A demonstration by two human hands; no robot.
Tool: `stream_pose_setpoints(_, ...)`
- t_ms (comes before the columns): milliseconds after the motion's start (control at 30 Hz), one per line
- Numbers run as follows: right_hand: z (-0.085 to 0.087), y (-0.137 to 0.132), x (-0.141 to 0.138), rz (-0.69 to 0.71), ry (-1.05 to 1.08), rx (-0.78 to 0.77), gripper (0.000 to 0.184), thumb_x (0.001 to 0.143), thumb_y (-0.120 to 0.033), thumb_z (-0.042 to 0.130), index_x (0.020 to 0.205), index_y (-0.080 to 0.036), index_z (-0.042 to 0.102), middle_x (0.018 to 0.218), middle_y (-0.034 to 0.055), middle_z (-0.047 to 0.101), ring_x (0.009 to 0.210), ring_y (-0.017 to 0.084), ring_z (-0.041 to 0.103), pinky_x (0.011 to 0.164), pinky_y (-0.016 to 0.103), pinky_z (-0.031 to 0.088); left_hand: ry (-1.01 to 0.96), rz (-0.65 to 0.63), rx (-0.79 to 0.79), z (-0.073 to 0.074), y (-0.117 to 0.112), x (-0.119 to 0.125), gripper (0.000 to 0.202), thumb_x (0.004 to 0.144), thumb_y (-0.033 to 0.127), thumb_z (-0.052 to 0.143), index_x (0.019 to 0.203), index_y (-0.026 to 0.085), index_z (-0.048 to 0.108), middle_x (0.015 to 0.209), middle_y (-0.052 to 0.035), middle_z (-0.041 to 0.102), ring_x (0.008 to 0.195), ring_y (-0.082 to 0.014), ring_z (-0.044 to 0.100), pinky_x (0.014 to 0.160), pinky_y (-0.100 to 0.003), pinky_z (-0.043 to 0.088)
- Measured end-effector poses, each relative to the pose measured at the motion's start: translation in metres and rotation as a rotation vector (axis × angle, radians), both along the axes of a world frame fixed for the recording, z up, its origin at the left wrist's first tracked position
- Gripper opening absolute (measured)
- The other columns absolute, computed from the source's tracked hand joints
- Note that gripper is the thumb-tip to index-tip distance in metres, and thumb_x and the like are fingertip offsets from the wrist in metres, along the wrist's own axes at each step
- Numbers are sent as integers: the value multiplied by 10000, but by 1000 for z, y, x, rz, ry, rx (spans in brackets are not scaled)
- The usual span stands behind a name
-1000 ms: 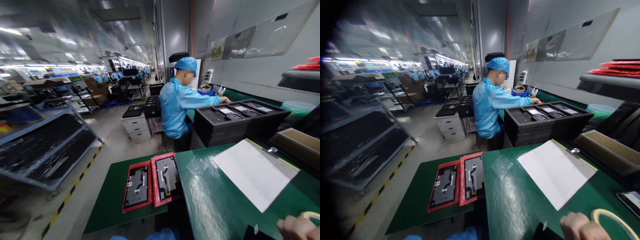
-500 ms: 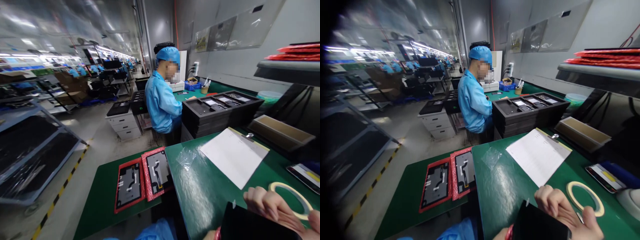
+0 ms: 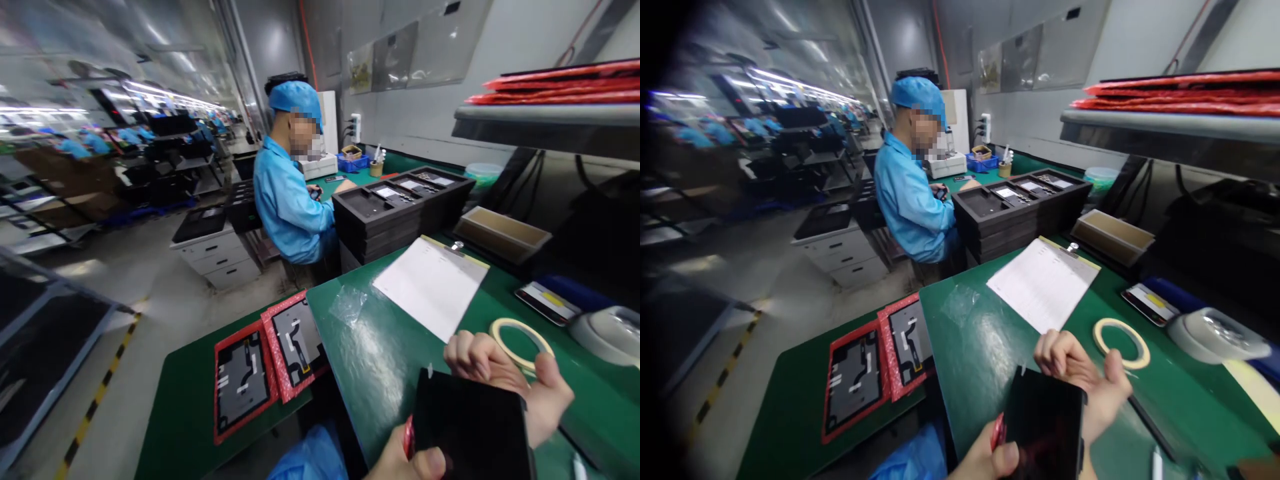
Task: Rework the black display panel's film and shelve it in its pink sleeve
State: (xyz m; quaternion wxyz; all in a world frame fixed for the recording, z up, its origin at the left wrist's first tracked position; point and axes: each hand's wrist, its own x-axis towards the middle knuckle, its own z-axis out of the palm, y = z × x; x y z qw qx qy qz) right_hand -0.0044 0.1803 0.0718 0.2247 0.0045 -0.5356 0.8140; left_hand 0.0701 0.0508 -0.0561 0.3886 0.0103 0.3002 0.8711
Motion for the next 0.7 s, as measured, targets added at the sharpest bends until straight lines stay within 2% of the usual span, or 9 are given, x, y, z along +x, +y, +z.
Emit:
stream_pose_setpoints(100, -2, 3, 5, 73, -1, 12, 785, 839, -952, 615, 520, -252, 456, 503, 1, 305, 476, 172, 324, 441, 352, 255, 2, -12, 37, 15, -2, 1, 929, 682, 651, 1055, 1407, 150, 762, 1341, -176, 829, 1309, -422, 769, 1160, -503, 548)
stream_pose_setpoints(233, -4, -1, 11, 99, -7, -19, 825, 913, -988, 535, 544, -253, 460, 525, -7, 300, 518, 176, 305, 497, 362, 256, 12, -5, 29, 24, -3, 1, 863, 683, 649, 1057, 1332, 142, 801, 1205, -151, 859, 1166, -358, 816, 1082, -431, 583)
stream_pose_setpoints(400, -5, -7, 15, 124, 11, -69, 824, 962, -974, 489, 578, -246, 442, 552, -12, 281, 548, 178, 268, 529, 363, 230, 41, 34, 31, 21, -2, 5, 832, 701, 659, 1044, 1306, 142, 798, 1204, -155, 856, 1196, -384, 805, 1142, -502, 566)
stream_pose_setpoints(600, -5, -6, 14, 129, 36, -70, 821, 968, -966, 497, 569, -251, 443, 533, -15, 294, 528, 173, 270, 513, 361, 234, 50, 41, 40, 7, 2, 7, 812, 719, 641, 1034, 1320, 146, 802, 1197, -162, 862, 1199, -379, 808, 1110, -468, 576)
stream_pose_setpoints(700, -3, -6, 15, 119, 66, -54, 827, 987, -943, 507, 547, -247, 430, 523, -12, 290, 524, 171, 282, 517, 362, 252, 55, 37, 59, 9, 2, 7, 815, 726, 654, 1020, 1321, 145, 794, 1197, -169, 857, 1170, -388, 811, 1099, -503, 591)
